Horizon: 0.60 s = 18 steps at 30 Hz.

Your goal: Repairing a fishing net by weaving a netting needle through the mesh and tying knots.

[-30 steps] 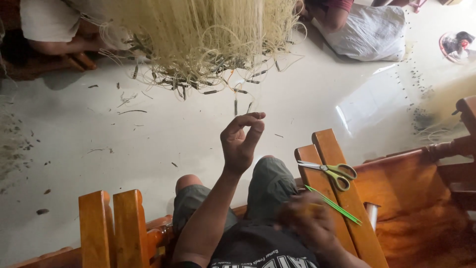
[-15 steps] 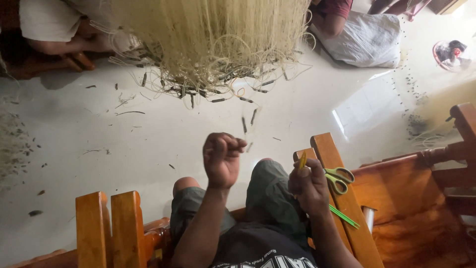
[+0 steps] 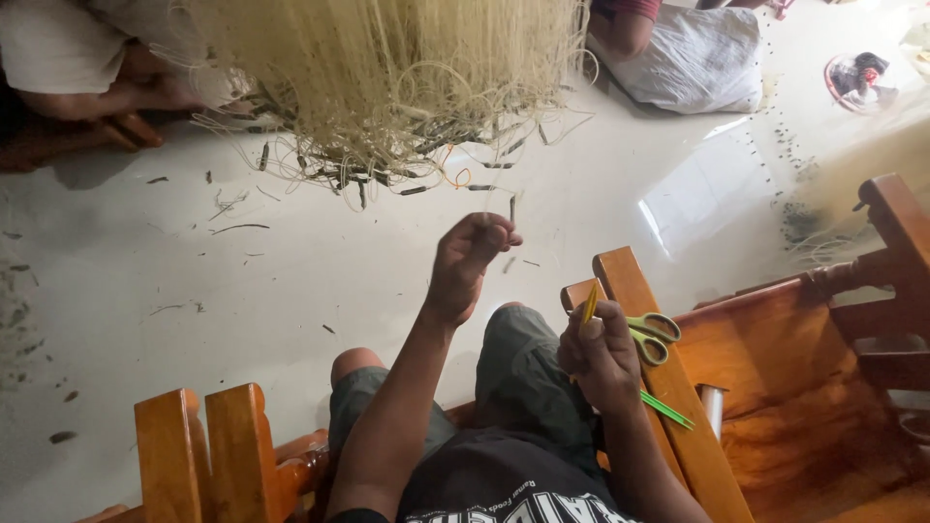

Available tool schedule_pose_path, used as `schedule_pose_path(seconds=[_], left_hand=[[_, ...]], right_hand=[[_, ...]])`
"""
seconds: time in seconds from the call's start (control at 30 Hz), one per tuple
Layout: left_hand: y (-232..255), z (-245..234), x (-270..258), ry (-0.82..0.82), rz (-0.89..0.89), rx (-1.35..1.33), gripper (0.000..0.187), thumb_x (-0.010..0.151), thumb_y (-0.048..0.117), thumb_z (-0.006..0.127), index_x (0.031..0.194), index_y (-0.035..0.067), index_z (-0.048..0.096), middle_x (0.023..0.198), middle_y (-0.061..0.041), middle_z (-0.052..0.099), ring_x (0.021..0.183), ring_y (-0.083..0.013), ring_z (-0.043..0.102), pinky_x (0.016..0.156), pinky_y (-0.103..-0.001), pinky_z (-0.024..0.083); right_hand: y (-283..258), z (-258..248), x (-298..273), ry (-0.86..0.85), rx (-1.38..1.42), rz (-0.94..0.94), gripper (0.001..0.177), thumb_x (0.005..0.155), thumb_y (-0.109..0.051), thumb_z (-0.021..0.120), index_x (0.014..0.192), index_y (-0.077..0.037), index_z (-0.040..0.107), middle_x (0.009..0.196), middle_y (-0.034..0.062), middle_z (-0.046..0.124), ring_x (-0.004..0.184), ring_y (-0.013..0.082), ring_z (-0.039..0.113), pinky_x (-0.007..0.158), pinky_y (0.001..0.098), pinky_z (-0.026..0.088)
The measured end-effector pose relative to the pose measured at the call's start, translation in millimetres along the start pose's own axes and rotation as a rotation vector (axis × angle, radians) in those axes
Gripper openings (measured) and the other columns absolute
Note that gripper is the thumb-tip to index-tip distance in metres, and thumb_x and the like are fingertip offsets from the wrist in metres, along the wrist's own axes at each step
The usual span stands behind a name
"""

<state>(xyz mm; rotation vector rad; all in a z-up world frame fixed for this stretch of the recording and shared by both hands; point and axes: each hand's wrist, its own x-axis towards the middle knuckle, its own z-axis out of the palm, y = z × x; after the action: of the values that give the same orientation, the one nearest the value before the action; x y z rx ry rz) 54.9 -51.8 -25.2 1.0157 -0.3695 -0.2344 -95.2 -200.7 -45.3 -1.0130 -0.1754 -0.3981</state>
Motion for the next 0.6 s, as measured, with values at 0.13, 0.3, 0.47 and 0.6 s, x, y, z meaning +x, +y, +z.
schedule_pose_path(seconds=[0.13,0.3,0.47,0.6], left_hand=[[15,-18,-15,0.005,0.124,-0.378,0.01,0.099,0.014,0.063,0.101,0.006,0.058,0.086,-0.012,0.063,0.086,-0.0225,0.066,0.082,-0.033,0.051],[42,-42,-45,-0.057,0.1,-0.583,0.013,0.102,0.02,0.057,0.101,0.009,0.05,0.073,-0.004,0.046,0.068,-0.0178,0.057,0.064,-0.03,0.039],[53,-57,-54,-0.117,0.183,-0.3,0.045,0.082,-0.005,0.075,0.121,-0.003,0.052,0.067,0.001,0.033,0.056,-0.0111,0.045,0.058,-0.026,0.037],[67,-63,-64,-0.036,0.178,-0.124,0.046,0.076,-0.015,0.075,0.119,-0.014,0.058,0.057,0.004,0.031,0.048,-0.0072,0.045,0.054,-0.02,0.041]], right_hand=[[-1,0,9,0.077,-0.08,-0.009,0.018,0.107,-0.013,0.041,0.112,0.002,0.05,0.061,0.0023,0.036,0.049,0.0071,0.034,0.043,0.0201,0.036],[-6,12,25,0.067,-0.177,-0.025,0.018,0.109,-0.016,0.041,0.112,-0.001,0.049,0.062,0.0014,0.037,0.049,0.0073,0.038,0.046,0.0189,0.038],[-2,18,34,0.063,-0.194,0.004,0.019,0.108,-0.018,0.042,0.116,-0.001,0.047,0.062,0.0038,0.038,0.052,0.0069,0.033,0.047,0.0193,0.035],[2,29,37,0.034,-0.238,0.012,0.02,0.108,-0.017,0.041,0.116,0.001,0.047,0.062,0.0045,0.04,0.052,0.0073,0.035,0.048,0.0193,0.036]])
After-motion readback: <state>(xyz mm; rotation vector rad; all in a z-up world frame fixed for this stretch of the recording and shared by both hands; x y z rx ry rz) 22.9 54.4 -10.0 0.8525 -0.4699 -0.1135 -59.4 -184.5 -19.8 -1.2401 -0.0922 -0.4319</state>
